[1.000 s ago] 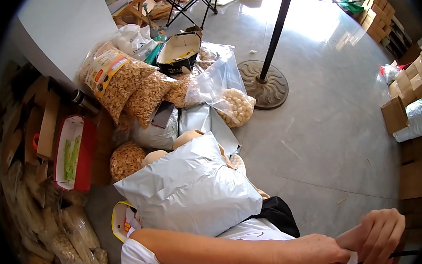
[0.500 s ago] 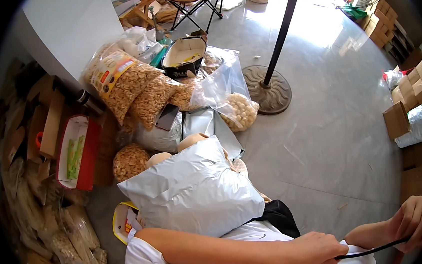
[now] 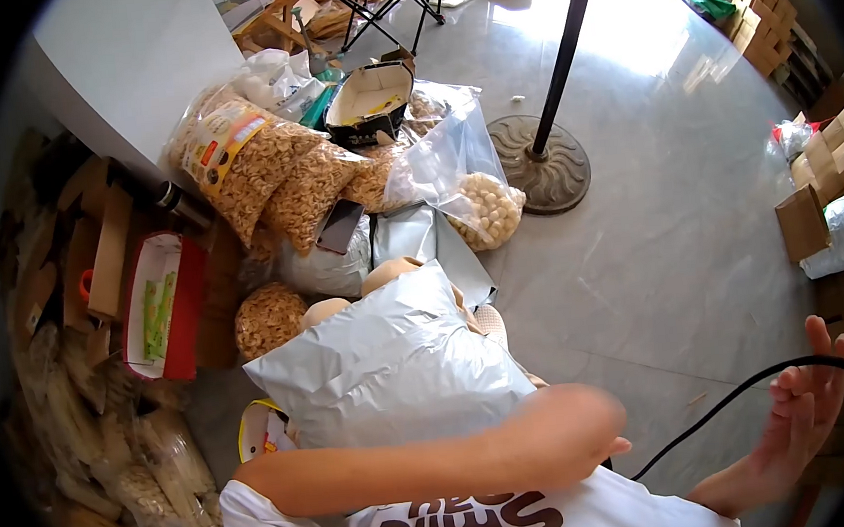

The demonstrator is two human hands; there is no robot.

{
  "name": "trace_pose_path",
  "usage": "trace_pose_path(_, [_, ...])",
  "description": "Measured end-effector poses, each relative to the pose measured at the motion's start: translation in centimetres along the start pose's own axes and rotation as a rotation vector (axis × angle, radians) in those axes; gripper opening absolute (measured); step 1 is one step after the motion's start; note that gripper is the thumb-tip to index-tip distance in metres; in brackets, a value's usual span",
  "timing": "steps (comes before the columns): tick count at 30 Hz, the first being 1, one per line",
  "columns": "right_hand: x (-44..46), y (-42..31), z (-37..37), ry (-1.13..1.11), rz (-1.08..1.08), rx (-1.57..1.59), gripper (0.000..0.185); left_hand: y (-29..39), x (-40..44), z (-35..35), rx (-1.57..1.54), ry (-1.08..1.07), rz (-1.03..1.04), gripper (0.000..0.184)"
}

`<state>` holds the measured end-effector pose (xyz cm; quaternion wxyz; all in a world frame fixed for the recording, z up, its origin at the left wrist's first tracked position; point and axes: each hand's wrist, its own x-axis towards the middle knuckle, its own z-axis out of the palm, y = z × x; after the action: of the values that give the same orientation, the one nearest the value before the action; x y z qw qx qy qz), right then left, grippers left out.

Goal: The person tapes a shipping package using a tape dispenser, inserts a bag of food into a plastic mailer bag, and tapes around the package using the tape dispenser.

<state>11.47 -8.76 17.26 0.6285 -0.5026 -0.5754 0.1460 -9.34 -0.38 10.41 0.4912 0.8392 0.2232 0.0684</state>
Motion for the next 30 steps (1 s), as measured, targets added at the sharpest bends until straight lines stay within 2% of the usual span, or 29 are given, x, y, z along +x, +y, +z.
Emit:
trace_pose_path(2, [-0.4, 0.4, 1.1, 0.079, 0.018, -0.074, 0.051, -0.4, -0.4, -0.9, -0.010, -0.038, -0.041, 0.031])
trace_pose_path(6, [-0.2, -0.6, 3.0, -0.119, 0.156, 0.114, 0.055, -1.0, -2.1, -3.2, -0.026, -0.083, -0.096, 0.021])
trace_pose_path(8, [0.3, -0.2, 4.0, -0.072, 0.163, 0.125, 0.056, -1.9, -3.4, -4.2, -0.046, 0.028, -0.044, 0.016])
trace_pose_path(10, [0.7, 0.8, 4.3, 0.172, -0.154, -0.167, 0.053, -2.1, -4.6, -5.3, -0.051, 0.053, -0.038, 0.014])
trace_pose_path(12, [0.6, 1.5, 4.2, 0.237, -0.181, -0.235, 0.054, -2.4, -5.8, -6.2, -0.057, 0.089, -0.089, 0.017])
trace_pose_path(14, [0.3, 2.1, 4.6, 0.472, -0.268, -0.566, 0.049, -2.8, -7.0, -6.8, -0.045, 0.094, -0.084, 0.018])
trace_pose_path(15, [-0.3, 2.7, 3.4, 0.317, -0.277, -0.659, 0.063, -3.0, -7.6, -7.2, -0.049, 0.111, -0.118, 0.018])
trace_pose_path(16, [-0.4, 3.8, 2.9, 0.320, -0.277, -0.668, 0.063, -3.3, -8.2, -7.5, -0.054, 0.128, -0.150, 0.018])
trace_pose_path(18, [-0.1, 5.8, 2.6, 0.217, -0.593, -0.918, 0.069, -4.0, -9.4, -7.5, -0.093, 0.190, -0.149, 0.016])
trace_pose_path(19, [0.0, 6.0, 2.8, 0.163, -0.572, -1.002, 0.073, -4.3, -10.0, -7.5, -0.128, 0.259, -0.162, 0.016])
trace_pose_path(20, [0.1, 6.5, 2.8, 0.165, -0.574, -1.010, 0.073, -4.5, -10.7, -7.6, -0.129, 0.256, -0.155, 0.016])
trace_pose_path(22, [0.3, 7.8, 2.5, 0.191, -0.718, -1.285, 0.072, -4.4, -12.1, -8.1, -0.142, 0.294, -0.212, 0.018])
trace_pose_path(23, [0.2, 8.2, 2.5, 0.192, -0.740, -1.308, 0.071, -4.2, -12.9, -8.3, -0.139, 0.299, -0.214, 0.018])
trace_pose_path(27, [0.3, 8.6, 1.1, 0.169, -0.633, -1.483, 0.066, -3.3, -16.6, -8.7, -0.218, 0.466, -0.360, 0.017])
trace_pose_path(29, [1.2, 8.8, 1.5, -0.001, -0.309, -1.632, 0.063, -3.3, -18.7, -8.5, -0.288, 0.538, -0.423, 0.018])
trace_pose_path(30, [1.2, 9.2, 1.7, 0.002, -0.302, -1.627, 0.063, -3.4, -19.7, -8.3, -0.247, 0.590, -0.414, 0.018])
